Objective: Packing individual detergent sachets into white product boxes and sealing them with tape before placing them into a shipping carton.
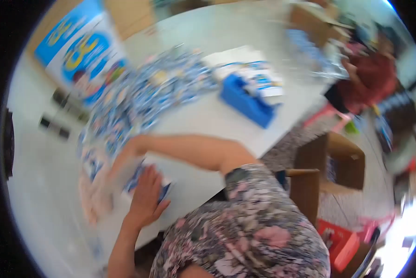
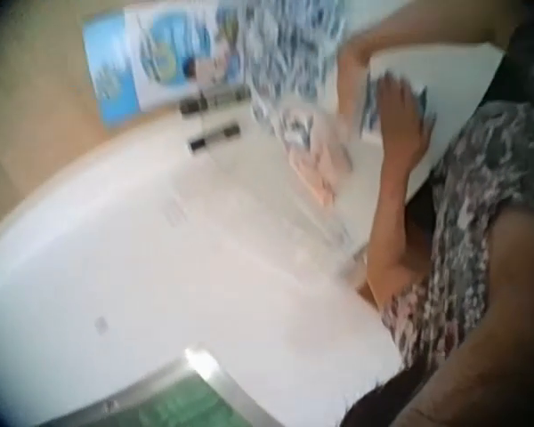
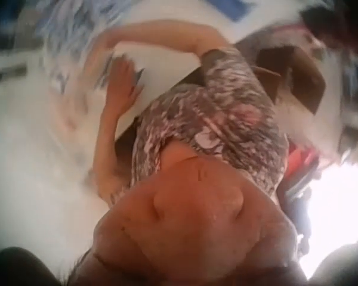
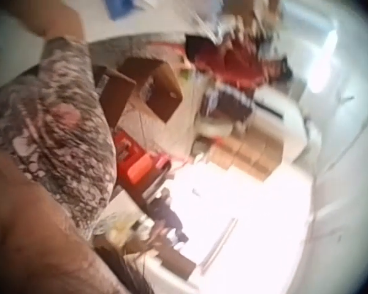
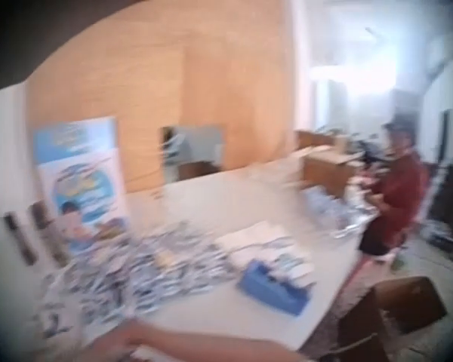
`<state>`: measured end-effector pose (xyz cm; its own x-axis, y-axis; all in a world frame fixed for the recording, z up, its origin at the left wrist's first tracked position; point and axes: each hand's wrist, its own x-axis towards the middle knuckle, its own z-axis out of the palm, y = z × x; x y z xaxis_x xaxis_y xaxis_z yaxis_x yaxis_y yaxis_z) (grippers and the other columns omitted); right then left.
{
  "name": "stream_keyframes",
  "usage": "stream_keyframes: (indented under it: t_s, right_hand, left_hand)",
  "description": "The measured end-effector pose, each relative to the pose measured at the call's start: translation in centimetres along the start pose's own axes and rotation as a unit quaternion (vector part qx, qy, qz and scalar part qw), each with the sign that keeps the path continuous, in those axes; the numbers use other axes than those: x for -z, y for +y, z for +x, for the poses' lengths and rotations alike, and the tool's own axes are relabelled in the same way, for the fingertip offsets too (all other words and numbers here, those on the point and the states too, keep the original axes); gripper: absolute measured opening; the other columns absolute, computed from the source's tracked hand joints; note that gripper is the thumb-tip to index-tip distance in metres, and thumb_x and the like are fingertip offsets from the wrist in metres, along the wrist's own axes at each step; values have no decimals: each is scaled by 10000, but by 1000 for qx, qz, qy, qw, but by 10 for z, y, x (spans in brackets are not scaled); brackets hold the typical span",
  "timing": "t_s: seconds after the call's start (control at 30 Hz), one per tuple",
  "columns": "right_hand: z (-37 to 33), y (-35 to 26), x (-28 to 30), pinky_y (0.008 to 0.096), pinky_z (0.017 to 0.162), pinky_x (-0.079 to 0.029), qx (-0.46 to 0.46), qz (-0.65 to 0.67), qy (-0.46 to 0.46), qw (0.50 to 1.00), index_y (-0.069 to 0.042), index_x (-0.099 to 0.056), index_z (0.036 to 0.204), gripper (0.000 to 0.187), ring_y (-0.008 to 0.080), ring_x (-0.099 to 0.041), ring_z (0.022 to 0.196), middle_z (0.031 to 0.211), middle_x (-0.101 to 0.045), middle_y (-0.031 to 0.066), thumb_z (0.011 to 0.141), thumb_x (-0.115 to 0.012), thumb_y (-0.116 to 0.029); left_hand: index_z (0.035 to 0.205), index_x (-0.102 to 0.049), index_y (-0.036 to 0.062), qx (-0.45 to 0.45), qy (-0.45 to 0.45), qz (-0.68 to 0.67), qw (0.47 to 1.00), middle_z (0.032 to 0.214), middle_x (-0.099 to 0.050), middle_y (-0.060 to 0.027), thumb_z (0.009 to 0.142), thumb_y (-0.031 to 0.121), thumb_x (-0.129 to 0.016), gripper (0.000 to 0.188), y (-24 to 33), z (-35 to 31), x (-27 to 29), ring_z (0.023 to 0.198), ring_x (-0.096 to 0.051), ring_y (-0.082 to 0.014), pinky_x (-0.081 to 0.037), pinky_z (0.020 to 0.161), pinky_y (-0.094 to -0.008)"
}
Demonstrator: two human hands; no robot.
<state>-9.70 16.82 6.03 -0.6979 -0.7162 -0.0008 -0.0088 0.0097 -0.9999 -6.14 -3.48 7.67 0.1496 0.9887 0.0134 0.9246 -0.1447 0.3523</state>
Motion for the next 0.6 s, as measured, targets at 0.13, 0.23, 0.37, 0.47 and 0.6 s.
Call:
stream_keyframes:
  t_s: [0.13,0.23,0.37,0.47,0.6]
  right_hand:
    - [6,-19,-49,372,1029,-408,-160,-60,-40,984,-150,-563,1369,616,201,-516,1233,1403,-545,40,945,-512,-595]
    - [-7,-26,-71,446,1067,-375,-48,-401,47,914,-207,-495,1443,673,238,-439,1356,1513,-454,20,942,-421,-651]
    - [-16,-13,-72,389,1137,-308,-58,-423,87,900,-221,-485,1463,769,225,-345,1435,1574,-375,2,910,-357,-740]
    - [-16,-5,-69,438,1172,-233,-53,-412,100,904,-236,-461,1476,749,204,-306,1458,1597,-335,-11,922,-346,-726]
    - [-12,4,-71,577,1163,-168,-24,-448,118,886,-257,-482,1451,672,220,-249,1483,1595,-337,-16,954,-327,-682]
  left_hand:
    - [1492,-291,-49,53,-11,-16,998,1553,-270,-295,901,321,-624,773,18,-13,11,1466,-214,-442,-162,1203,-489]
    - [1379,-509,-7,70,-10,-96,993,1444,-472,-238,804,269,-750,682,3,-20,-2,1365,-407,-441,-306,1147,-470]
    - [1314,-582,20,42,27,-55,997,1338,-581,-198,771,229,-772,612,5,-19,-8,1292,-488,-429,-326,1135,-474]
    - [1321,-559,-24,-15,-8,-1,1000,1419,-487,-254,780,156,-728,595,22,-19,1,1355,-420,-423,-277,1163,-483]
    - [1271,-578,-23,-237,41,58,969,1394,-503,-281,807,200,-699,529,23,-60,-23,1349,-430,-454,-306,1124,-585]
